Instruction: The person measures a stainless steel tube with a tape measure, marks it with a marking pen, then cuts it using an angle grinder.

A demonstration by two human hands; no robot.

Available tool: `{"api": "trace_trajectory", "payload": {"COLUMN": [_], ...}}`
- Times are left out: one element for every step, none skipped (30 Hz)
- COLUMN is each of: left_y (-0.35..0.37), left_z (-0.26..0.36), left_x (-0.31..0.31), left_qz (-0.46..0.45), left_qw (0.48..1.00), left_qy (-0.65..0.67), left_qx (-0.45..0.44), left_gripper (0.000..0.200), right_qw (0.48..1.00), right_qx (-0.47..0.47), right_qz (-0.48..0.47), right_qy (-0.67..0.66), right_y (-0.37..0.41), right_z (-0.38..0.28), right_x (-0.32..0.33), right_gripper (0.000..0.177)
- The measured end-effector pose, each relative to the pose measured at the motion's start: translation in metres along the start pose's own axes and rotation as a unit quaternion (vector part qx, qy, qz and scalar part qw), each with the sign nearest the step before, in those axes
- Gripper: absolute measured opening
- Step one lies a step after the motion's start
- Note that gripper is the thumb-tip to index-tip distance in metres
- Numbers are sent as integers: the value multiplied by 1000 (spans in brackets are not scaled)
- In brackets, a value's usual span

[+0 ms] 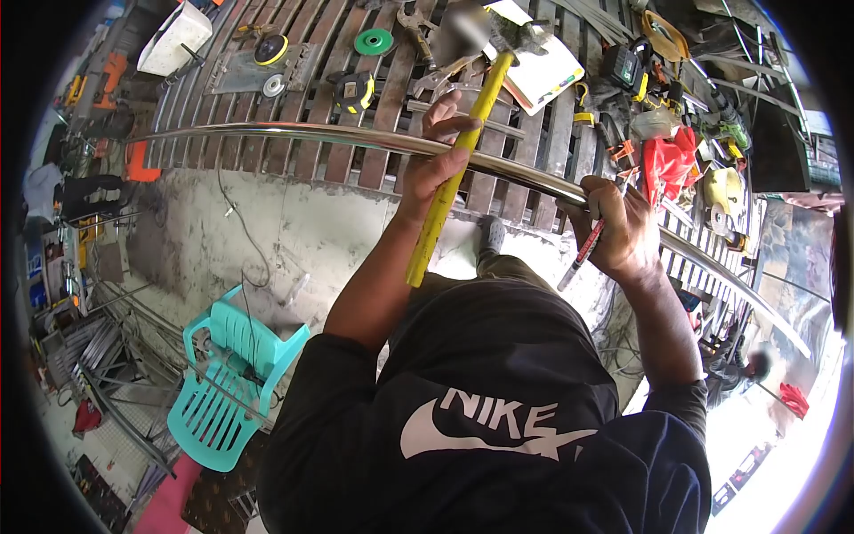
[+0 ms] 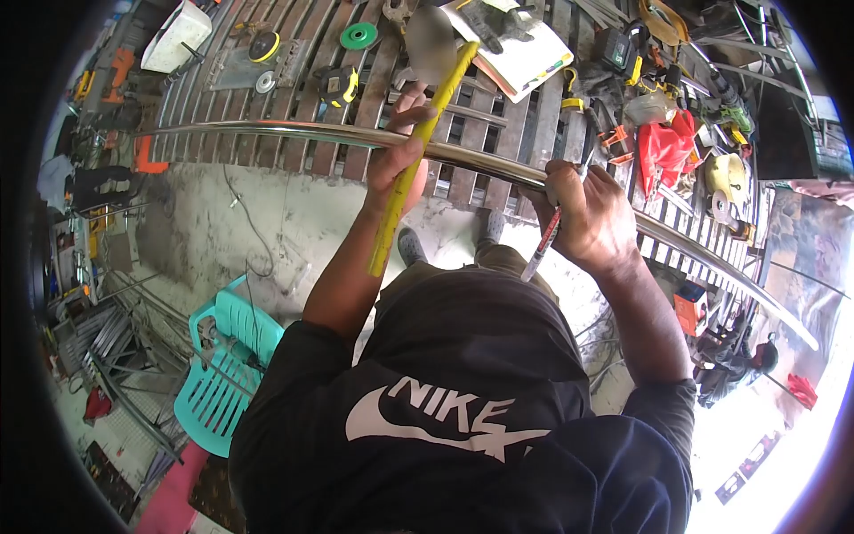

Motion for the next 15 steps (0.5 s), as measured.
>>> {"api": "trace_trajectory", "payload": {"left_y": [0, 3, 6, 7, 10, 10, 11, 13, 13, 15, 19, 21, 26, 29, 31], "left_z": [4, 10, 20, 25, 22, 24, 26, 30, 33, 31, 27, 29, 39, 33, 31], "left_x": [-4, -6, -7, -9, -8, -8, -8, -9, -14, -13, -11, -13, -20, -19, -19], "left_qz": [-6, -21, -35, -51, -32, -33, -32, -31, -16, -29, -41, -52, -26, -46, -66], "left_qw": [999, 1000, 999, 998, 999, 999, 999, 999, 999, 999, 997, 995, 997, 990, 978], "left_qy": [33, 18, 4, -10, 23, 22, 21, 20, 38, 41, 44, 47, 31, 82, 131], "left_qx": [-3, 4, 12, 20, 22, 19, 15, 10, -3, 19, 42, 65, 71, 110, 149], "left_gripper": [44, 45, 45, 46, 46, 44, 43, 41, 35, 39, 44, 49, 45, 46, 46], "right_qw": [1000, 1000, 1000, 1000, 1000, 1000, 1000, 1000, 1000, 999, 999, 999, 999, 999, 999], "right_qx": [6, 11, 11, 10, 10, 13, 18, 23, 23, 23, 23, 29, 34, 38, 25], "right_qz": [2, 4, 3, 3, 2, 5, 7, 9, 9, 10, 9, 11, 13, 15, 12], "right_qy": [4, 8, 11, 15, 20, 20, 19, 18, 20, 21, 23, 26, 28, 31, 32], "right_y": [0, 0, -1, -2, -3, -3, -4, -6, -6, -6, -6, -5, -5, -5, -4], "right_z": [-1, -3, -4, -5, -6, -9, -11, -13, -15, -16, -17, -17, -17, -17, -16], "right_x": [1, 3, 4, 7, 9, 11, 12, 14, 14, 14, 14, 14, 14, 14, 13], "right_gripper": [36, 36, 35, 34, 33, 33, 33, 33, 33, 33, 33, 33, 34, 35, 37]}}
Point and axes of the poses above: each hand's wrist, its own y-axis away from the middle knuckle, its own x-axis out of the back of the hand, z = x × y, the point moved 5 cm from there along -y, towards the middle knuckle, and after that the axes turned 5 degrees about -y, right-handed, at the moved point
